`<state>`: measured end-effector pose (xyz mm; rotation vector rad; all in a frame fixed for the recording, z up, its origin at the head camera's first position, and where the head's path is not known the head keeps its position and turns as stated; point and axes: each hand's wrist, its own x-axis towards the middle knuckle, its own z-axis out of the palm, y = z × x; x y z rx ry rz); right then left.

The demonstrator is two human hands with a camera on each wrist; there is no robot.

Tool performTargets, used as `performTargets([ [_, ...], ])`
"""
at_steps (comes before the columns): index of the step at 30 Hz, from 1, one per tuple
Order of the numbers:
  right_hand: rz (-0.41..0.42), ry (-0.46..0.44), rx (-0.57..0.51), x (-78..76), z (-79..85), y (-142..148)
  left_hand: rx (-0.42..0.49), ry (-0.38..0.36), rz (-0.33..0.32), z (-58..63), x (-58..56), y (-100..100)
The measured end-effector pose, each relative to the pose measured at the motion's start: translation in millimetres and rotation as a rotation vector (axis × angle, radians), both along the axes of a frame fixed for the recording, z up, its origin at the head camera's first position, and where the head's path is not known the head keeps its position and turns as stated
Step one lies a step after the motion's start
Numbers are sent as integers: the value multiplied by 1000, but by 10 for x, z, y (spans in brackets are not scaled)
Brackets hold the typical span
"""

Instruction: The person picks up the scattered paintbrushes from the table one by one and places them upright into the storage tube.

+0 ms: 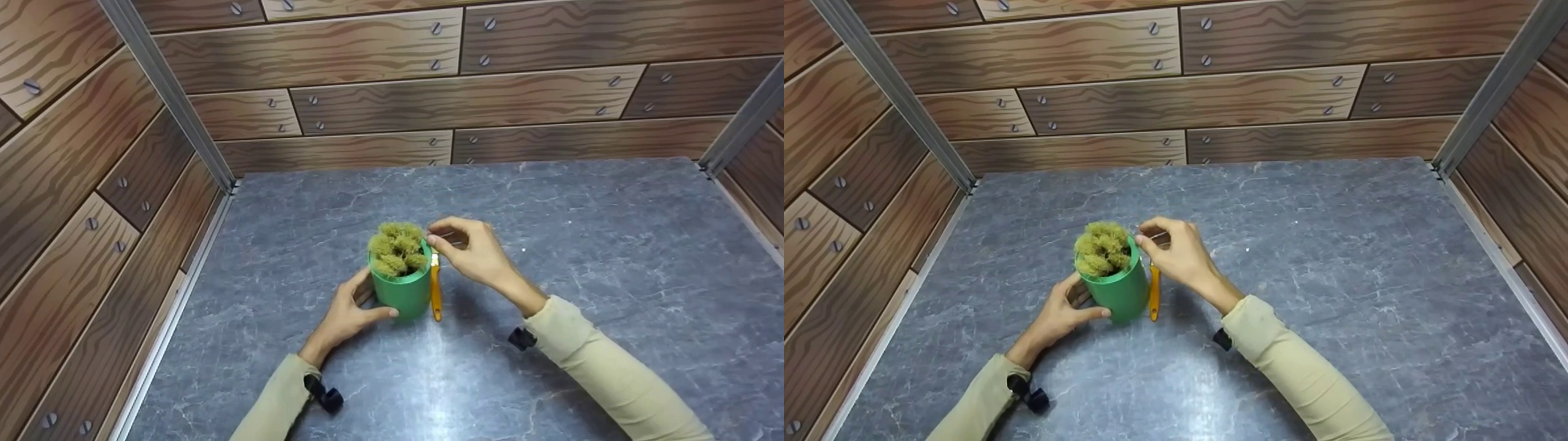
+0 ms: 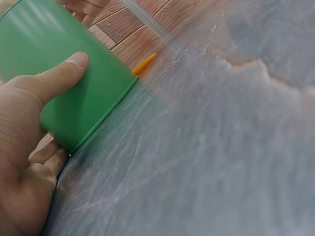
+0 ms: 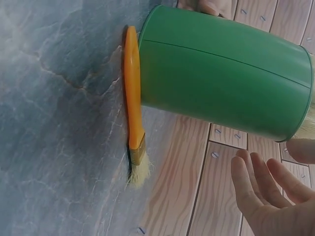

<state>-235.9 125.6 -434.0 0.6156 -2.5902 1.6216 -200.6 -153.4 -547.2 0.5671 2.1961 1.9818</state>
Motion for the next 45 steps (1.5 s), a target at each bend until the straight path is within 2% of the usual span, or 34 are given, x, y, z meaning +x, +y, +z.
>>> performTargets([
  [6,-14,1,17,-6,-42,16,4,9,-4,-9,-11,3],
  [12,23,3,63,-29,-146,24,12,8,-12,-13,-11,1],
  [21,103,-64,245,-132,-351,38,2,-1,-7,-14,-11,-7],
  [27,128,-63,351,-172,-447,18,13,-2,-9,-4,-4,2],
  [30,126,-67,403,-187,-479,-4,17,-6,-8,1,0,4],
  [34,114,-116,440,-192,-504,-17,12,-2,-11,-4,-1,5],
  [40,88,-209,433,-214,-510,3,12,3,-11,-13,-9,5],
  [45,52,-223,430,-255,-502,46,15,6,-9,-12,-9,1],
])
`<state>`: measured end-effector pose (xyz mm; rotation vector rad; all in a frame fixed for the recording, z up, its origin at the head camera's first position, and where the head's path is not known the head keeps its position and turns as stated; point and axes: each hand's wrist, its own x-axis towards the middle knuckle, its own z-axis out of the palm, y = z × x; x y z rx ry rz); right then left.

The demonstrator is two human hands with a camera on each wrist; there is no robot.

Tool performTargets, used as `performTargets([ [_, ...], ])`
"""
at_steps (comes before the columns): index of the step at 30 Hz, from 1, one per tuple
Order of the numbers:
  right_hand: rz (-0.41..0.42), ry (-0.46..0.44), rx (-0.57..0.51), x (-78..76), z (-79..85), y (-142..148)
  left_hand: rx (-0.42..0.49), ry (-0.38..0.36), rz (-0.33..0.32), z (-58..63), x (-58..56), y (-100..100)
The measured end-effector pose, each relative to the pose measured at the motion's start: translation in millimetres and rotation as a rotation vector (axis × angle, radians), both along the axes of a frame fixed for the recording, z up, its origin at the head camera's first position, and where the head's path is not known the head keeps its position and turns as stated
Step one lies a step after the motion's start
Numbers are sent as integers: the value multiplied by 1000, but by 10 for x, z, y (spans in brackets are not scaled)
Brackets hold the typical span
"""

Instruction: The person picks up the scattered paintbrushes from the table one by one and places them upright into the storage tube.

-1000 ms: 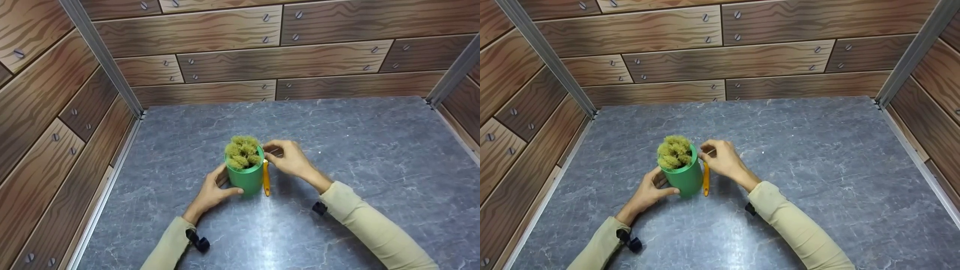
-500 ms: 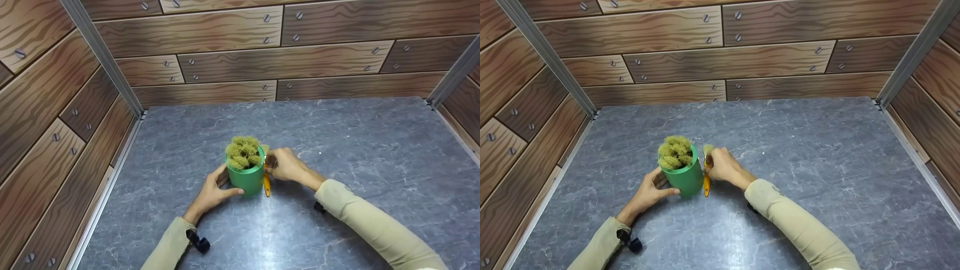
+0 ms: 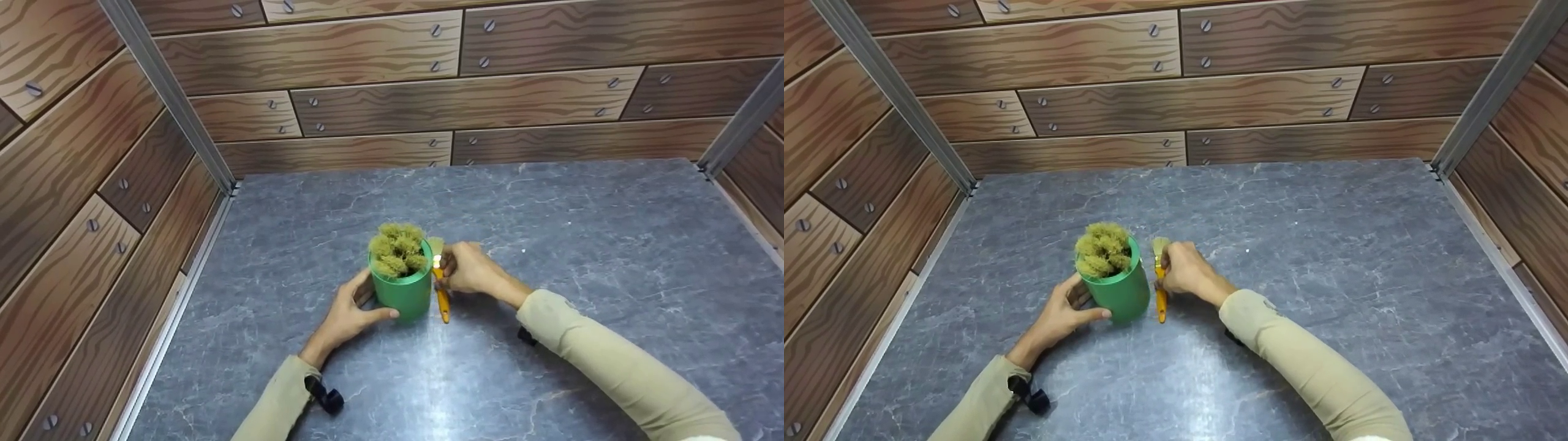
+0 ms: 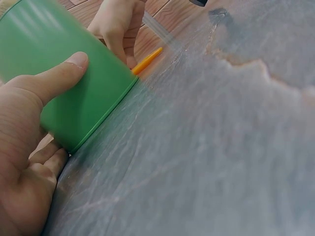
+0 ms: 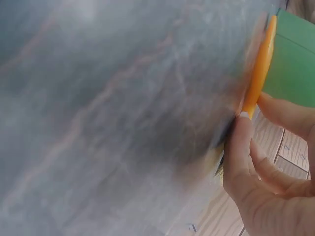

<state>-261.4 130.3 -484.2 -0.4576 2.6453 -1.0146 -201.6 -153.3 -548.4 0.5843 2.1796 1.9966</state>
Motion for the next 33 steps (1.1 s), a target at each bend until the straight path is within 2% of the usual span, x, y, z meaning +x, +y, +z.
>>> performTargets([
  [7,-38,-4,20,-36,13,31,-11,-12,11,5,3,-8],
  [17,-146,-104,6,-25,14,-12,-13,-3,8,14,8,-3],
  [27,-150,-110,3,-41,-8,15,-6,-2,7,6,1,5],
  [33,-129,-144,-59,-55,4,39,-9,-7,8,18,7,-2],
])
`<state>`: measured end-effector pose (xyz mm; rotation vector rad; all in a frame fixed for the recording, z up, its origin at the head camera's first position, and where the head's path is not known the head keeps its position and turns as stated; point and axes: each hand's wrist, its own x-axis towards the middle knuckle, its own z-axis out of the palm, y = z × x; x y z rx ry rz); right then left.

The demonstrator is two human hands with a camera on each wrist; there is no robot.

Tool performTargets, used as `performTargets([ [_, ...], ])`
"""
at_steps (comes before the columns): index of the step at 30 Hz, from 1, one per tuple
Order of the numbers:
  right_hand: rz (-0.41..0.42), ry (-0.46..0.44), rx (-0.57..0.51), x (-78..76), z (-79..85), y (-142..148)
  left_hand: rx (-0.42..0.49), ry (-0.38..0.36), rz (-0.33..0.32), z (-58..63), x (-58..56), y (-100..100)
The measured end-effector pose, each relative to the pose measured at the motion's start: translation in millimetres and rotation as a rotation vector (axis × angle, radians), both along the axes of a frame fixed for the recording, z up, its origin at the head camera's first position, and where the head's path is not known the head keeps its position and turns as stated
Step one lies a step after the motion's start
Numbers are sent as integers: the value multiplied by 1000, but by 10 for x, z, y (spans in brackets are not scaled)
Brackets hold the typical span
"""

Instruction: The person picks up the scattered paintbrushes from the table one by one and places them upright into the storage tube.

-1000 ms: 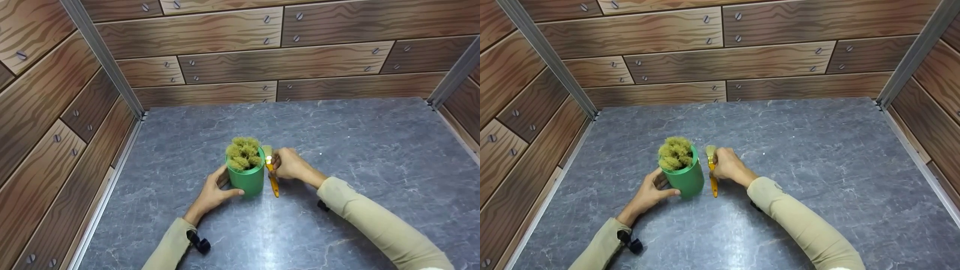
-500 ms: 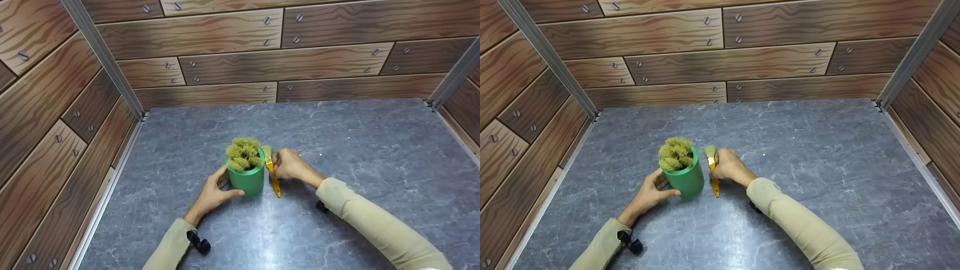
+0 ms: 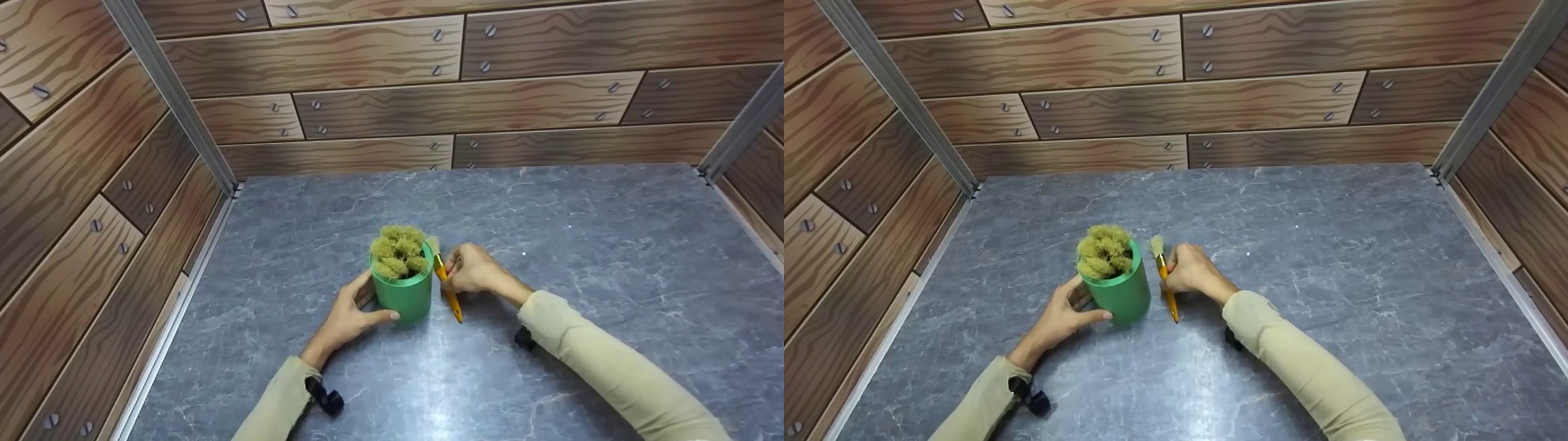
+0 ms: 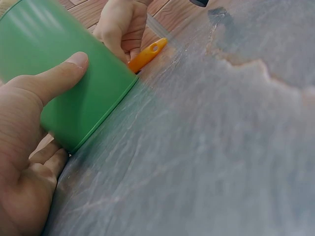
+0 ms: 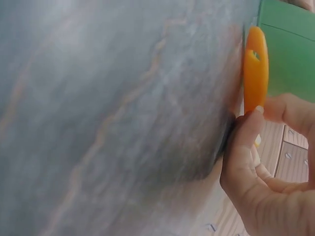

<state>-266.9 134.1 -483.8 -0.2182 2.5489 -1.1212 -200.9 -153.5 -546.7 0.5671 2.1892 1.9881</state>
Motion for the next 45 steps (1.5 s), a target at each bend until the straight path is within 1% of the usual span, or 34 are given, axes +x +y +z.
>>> performTargets([
  [4,-4,-24,-51,-11,35,9,4,-5,-1,-8,-1,-3],
  [7,-8,-17,-95,-11,91,28,15,-8,0,-15,-7,-6],
  [10,1,25,-135,-3,176,54,16,-9,-1,-20,-9,-9],
  [14,47,105,-179,13,338,102,17,-7,-5,-24,-9,-11],
  [16,74,130,-210,28,432,121,20,-4,-5,-25,-11,-11],
  [22,114,184,-299,129,703,127,19,-1,-2,-21,-7,-9],
  [28,112,240,-369,247,909,92,22,1,-7,-19,-4,-5],
  [32,116,320,-384,324,1025,66,-2,-5,0,-19,0,-7],
  [36,130,386,-366,393,1131,44,-12,-6,4,-17,1,-9],
  [39,137,400,-378,440,1205,17,-2,-7,3,-12,0,-10],
  [45,141,429,-455,503,1298,-48,12,-2,-4,-6,-4,-3],
])
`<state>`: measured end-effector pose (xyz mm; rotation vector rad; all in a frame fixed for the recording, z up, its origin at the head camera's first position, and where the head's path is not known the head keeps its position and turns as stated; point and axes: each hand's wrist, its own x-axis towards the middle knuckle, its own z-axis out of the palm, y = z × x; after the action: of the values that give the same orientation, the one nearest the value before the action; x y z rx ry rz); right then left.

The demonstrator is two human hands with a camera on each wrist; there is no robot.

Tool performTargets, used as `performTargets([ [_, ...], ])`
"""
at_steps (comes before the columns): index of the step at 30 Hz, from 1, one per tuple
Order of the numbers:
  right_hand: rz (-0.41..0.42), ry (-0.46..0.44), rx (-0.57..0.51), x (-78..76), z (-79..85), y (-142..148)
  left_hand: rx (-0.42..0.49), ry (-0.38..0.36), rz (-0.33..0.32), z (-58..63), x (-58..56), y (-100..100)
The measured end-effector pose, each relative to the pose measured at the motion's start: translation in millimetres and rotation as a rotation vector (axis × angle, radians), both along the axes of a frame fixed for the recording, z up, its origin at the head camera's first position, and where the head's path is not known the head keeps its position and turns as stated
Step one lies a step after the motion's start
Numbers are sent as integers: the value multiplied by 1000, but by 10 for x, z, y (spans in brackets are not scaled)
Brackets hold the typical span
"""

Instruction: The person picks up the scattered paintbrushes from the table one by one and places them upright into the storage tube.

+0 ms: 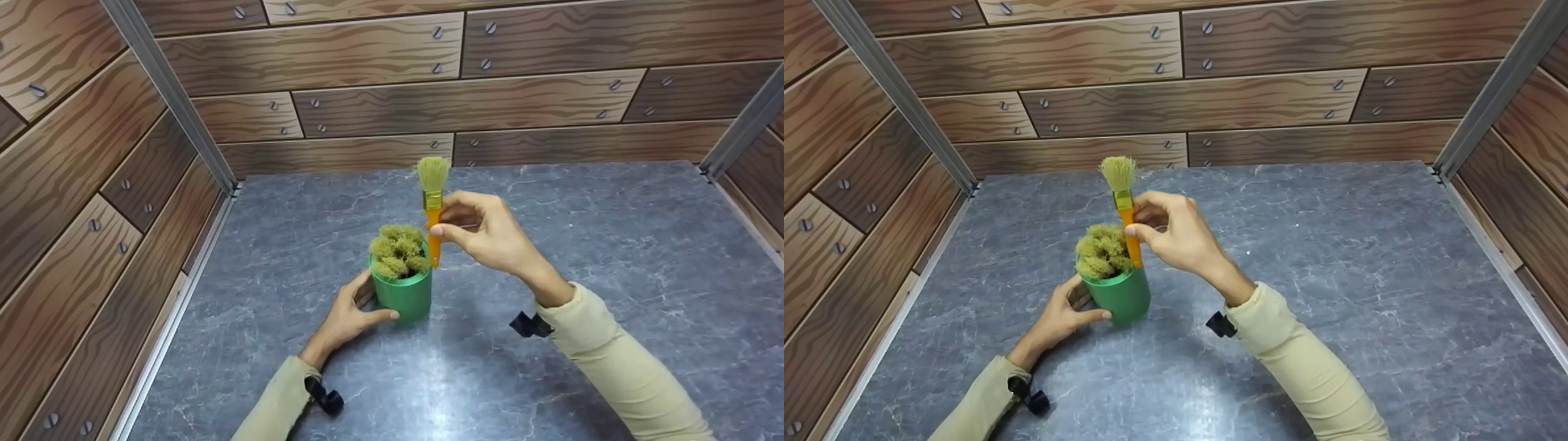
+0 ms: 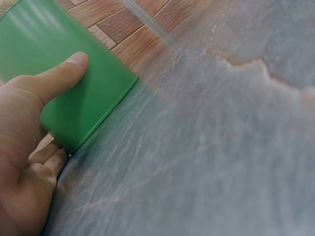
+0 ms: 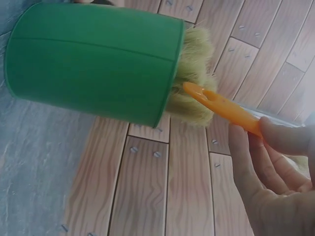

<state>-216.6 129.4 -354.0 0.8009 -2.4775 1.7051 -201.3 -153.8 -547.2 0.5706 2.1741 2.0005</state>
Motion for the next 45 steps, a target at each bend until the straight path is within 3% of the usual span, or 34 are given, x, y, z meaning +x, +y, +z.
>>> performTargets([
  [8,9,58,-31,-1,55,-65,-6,11,-4,-5,-8,7],
  [23,10,69,-62,-83,-92,-73,-16,2,-7,-13,0,-6],
  [37,26,42,-71,-65,-117,-69,-10,18,-15,5,-3,-1],
  [45,63,104,-63,-42,-150,-66,-2,23,-18,-9,0,1],
])
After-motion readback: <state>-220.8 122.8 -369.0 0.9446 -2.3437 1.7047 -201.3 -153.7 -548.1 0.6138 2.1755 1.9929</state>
